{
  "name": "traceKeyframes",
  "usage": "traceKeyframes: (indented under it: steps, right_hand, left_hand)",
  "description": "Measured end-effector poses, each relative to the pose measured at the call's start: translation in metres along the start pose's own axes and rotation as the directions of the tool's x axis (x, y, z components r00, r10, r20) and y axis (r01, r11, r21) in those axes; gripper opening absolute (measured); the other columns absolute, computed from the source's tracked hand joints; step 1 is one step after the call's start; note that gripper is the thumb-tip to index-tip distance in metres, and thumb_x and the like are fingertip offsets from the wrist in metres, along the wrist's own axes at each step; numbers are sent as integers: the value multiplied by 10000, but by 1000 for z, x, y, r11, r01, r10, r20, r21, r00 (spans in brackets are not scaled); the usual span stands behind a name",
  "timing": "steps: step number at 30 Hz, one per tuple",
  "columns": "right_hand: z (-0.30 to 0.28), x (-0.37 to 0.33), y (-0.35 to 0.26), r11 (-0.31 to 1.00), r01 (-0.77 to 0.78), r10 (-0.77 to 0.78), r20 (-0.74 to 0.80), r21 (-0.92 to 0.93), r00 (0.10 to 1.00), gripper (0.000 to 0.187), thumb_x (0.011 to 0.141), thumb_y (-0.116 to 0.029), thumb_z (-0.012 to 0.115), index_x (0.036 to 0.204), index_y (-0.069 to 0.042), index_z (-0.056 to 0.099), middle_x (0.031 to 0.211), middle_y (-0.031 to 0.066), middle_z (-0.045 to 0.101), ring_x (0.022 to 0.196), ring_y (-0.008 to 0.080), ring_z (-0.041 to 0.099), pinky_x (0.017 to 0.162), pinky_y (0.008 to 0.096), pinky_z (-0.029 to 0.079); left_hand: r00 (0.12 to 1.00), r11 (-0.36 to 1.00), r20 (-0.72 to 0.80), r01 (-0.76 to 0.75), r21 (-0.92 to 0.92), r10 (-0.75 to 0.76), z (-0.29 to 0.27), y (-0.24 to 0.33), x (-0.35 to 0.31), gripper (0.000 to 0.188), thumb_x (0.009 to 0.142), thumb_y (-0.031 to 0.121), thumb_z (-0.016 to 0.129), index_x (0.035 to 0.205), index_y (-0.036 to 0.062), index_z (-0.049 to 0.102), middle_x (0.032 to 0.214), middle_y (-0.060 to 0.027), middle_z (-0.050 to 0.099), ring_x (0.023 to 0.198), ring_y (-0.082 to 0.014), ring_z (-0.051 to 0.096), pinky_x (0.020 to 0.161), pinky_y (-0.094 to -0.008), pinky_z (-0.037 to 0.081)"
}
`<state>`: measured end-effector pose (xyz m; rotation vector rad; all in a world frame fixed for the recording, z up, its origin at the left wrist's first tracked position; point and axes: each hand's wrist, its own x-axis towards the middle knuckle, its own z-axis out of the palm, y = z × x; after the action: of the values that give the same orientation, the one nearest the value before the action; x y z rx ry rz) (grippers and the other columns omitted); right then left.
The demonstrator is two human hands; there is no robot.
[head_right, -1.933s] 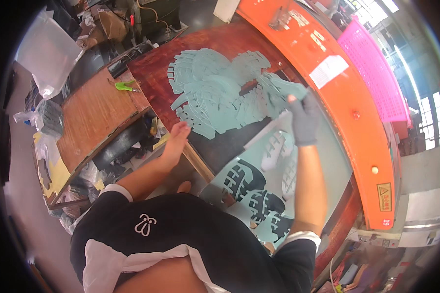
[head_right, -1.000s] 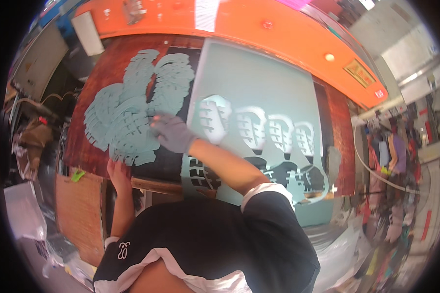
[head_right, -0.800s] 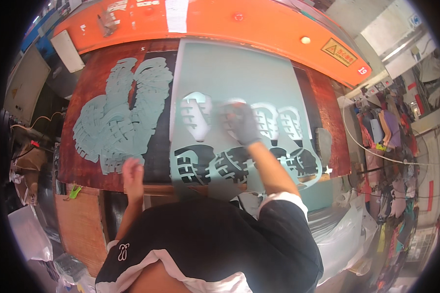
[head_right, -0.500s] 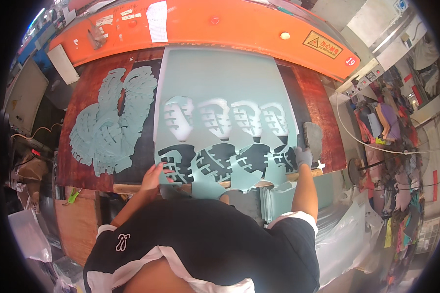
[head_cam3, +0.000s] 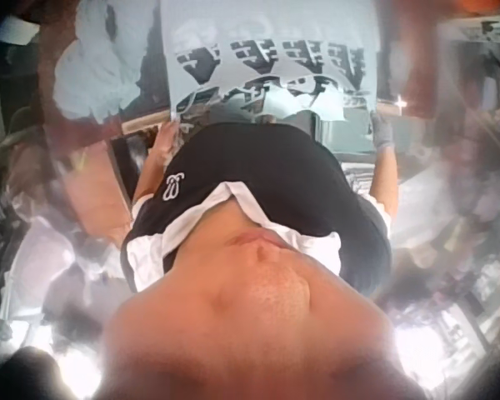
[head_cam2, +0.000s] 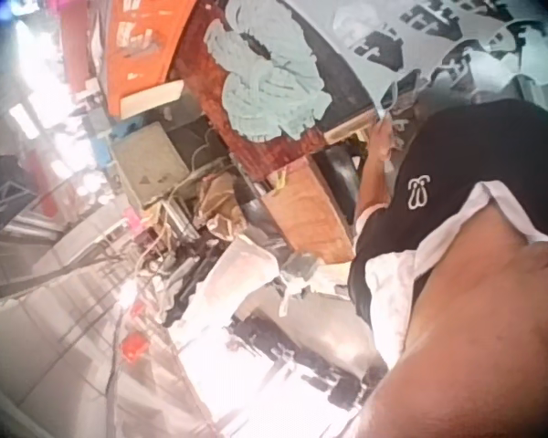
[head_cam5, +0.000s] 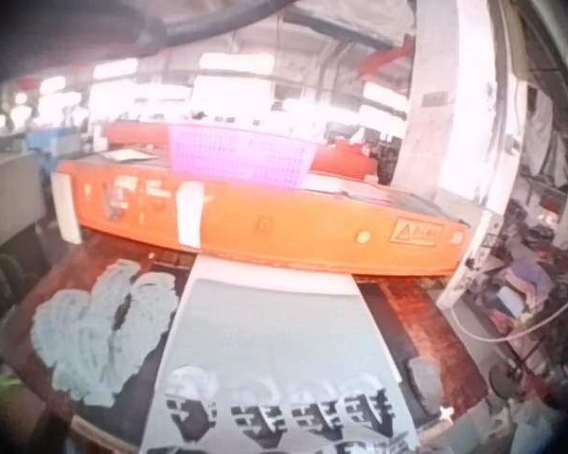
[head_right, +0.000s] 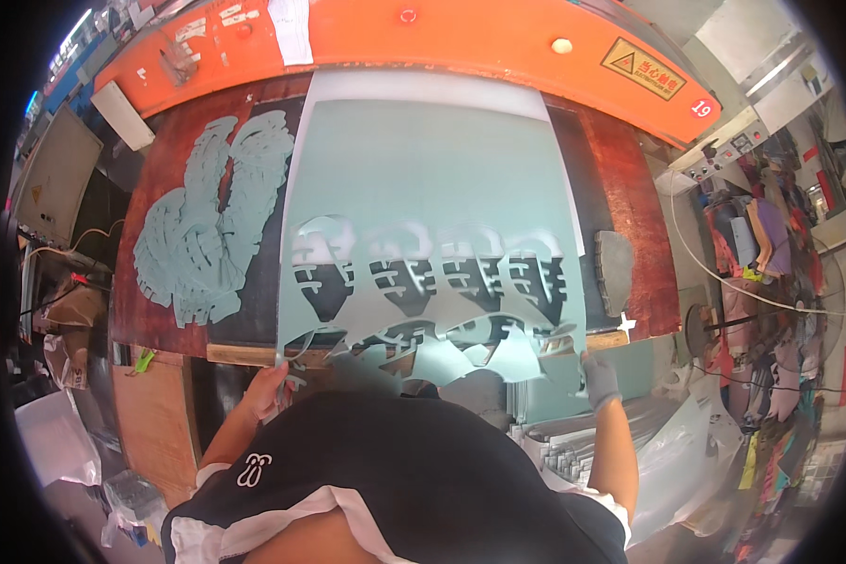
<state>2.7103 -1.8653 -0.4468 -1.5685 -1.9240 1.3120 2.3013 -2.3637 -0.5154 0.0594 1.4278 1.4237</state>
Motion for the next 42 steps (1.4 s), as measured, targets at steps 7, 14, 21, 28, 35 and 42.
traceKeyframes:
  steps: [7, 14, 21, 28, 35, 42]
  right_hand:
    - [5, -28, 42, 999, -17, 14, 67, 46, 998, 184, 894, -222, 591, 747, -117, 557, 666, -53, 523, 569, 44, 428, 528, 202, 357]
    - [11, 58, -31, 951, 275, -238, -237, 142, 942, 167, 895, -259, 558, 883, -94, 577, 735, -40, 524, 603, 71, 470, 559, 207, 378]
    - [63, 160, -89, 970, 197, -194, -31, 143, 980, 231, 861, -253, 581, 868, -28, 630, 728, -22, 542, 649, 84, 471, 612, 231, 396]
    - [71, 185, -123, 936, 350, -348, -193, -21, 918, 245, 830, -214, 574, 692, -17, 622, 579, -1, 518, 541, 93, 441, 506, 283, 373]
    - [76, 178, -131, 868, 358, -439, -197, -344, 877, 334, 833, -313, 521, 771, -3, 630, 716, 186, 623, 697, 292, 609, 653, 393, 462]
    - [71, 171, -139, 765, 227, -384, -143, -602, 912, 385, 856, -409, 469, 889, -59, 626, 913, 216, 632, 892, 401, 596, 776, 465, 463]
  left_hand:
    - [960, 823, -151, -115, 556, 236, -15, -61, 24, 449, 867, 440, 584, 847, -8, 594, 696, -70, 600, 511, -156, 554, 444, -303, 434]
    - [809, 131, -51, -32, 991, 586, -19, -54, 46, 346, 830, 337, 587, 982, 27, 612, 864, -195, 639, 841, -374, 613, 707, -464, 475]
    - [920, 90, -390, 392, 915, -45, 23, 16, 2, 488, 763, 450, 634, 1061, 64, 625, 903, -202, 649, 876, -349, 629, 750, -432, 491]
    - [919, 117, -53, 7, 993, 392, 55, 130, -24, 383, 705, 296, 700, 955, 23, 603, 957, -156, 642, 939, -336, 598, 786, -418, 474]
    - [957, 92, 152, -179, 979, 249, 63, 218, -17, 607, 654, 394, 755, 1096, 11, 597, 1097, -163, 597, 1028, -307, 568, 886, -385, 441]
    - [774, -51, 27, 7, 999, 633, 89, 203, 127, 730, 834, 481, 555, 1406, 113, 292, 1475, -130, 219, 1362, -316, 188, 1073, -509, 193]
